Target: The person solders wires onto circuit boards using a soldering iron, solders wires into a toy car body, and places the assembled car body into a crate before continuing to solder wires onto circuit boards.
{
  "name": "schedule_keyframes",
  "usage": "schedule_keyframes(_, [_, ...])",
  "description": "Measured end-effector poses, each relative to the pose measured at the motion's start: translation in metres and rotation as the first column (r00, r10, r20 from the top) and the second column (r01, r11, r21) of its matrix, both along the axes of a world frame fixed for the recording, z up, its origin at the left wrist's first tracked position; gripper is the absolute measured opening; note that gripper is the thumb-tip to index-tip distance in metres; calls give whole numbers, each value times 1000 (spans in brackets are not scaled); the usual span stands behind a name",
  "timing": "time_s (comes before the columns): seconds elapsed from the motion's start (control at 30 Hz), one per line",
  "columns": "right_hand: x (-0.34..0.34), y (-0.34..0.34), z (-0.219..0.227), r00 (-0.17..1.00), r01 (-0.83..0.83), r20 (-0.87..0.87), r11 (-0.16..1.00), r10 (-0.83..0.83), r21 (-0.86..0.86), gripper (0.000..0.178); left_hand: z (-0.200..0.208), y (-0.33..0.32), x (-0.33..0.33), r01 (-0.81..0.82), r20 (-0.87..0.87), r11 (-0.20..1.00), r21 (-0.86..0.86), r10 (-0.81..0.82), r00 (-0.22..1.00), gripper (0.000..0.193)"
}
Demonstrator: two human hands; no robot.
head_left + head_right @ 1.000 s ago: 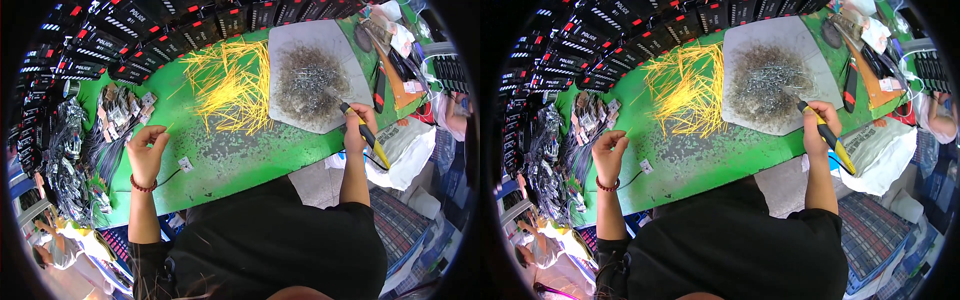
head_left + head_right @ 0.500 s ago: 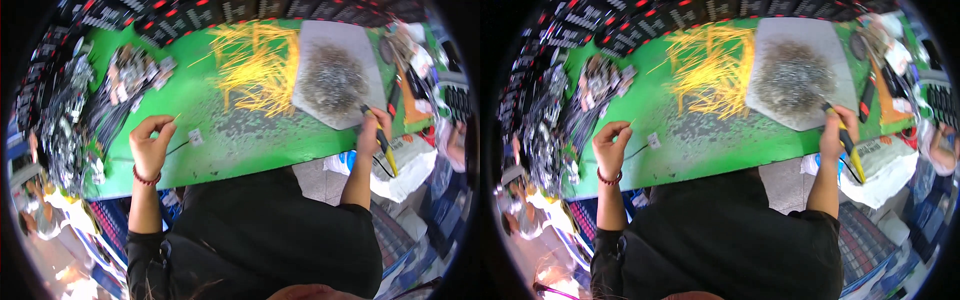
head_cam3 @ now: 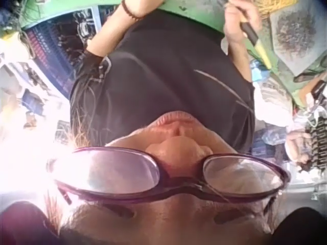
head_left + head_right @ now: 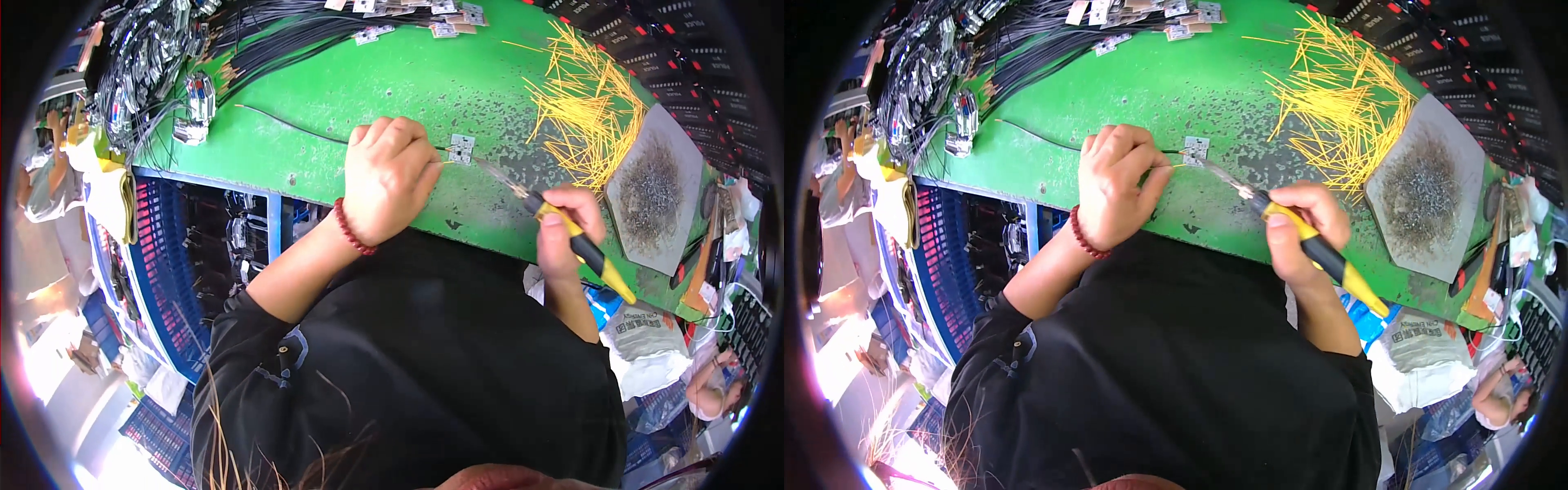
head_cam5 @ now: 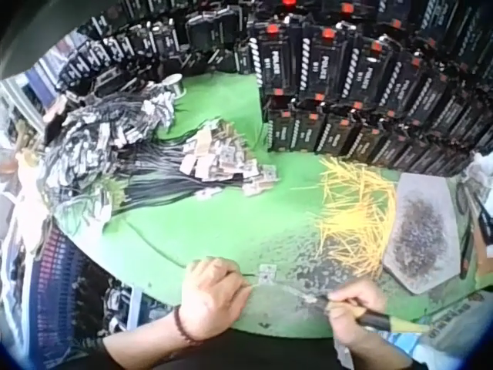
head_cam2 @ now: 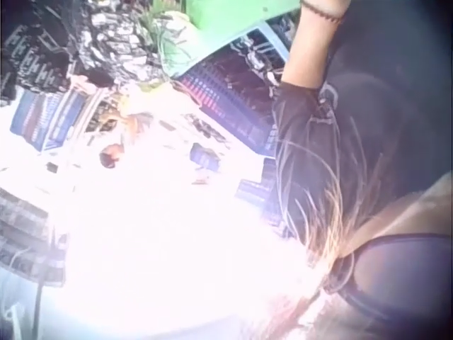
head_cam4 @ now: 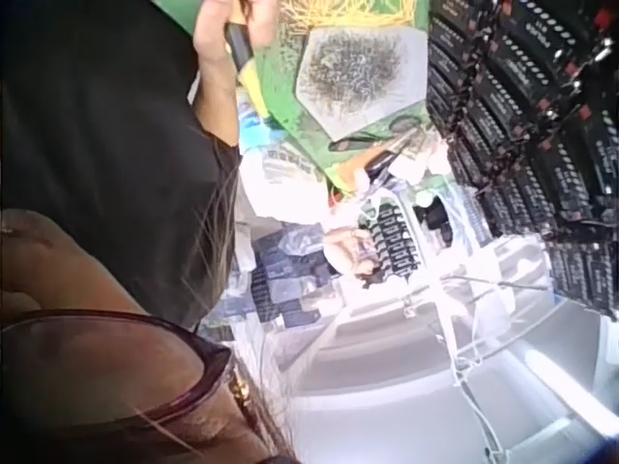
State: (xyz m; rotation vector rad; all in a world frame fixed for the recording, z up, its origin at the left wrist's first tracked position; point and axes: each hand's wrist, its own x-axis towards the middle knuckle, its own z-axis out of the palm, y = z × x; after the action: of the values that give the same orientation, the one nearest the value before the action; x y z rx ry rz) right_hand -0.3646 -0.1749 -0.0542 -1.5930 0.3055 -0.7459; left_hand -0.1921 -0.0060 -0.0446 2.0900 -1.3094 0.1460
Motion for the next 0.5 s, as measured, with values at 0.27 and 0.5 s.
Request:
schedule_keyframes(0.27, [6, 8, -15, 998, 42, 53, 998, -40, -49, 21, -12, -2, 3, -4, 23, 1000, 2, 4, 1000, 11])
schedule_keyframes(0.5, [3, 5, -10, 996, -56, -78, 979, 41, -198, 23, -13, -4, 5, 6, 2, 1000, -5, -6, 1000, 12])
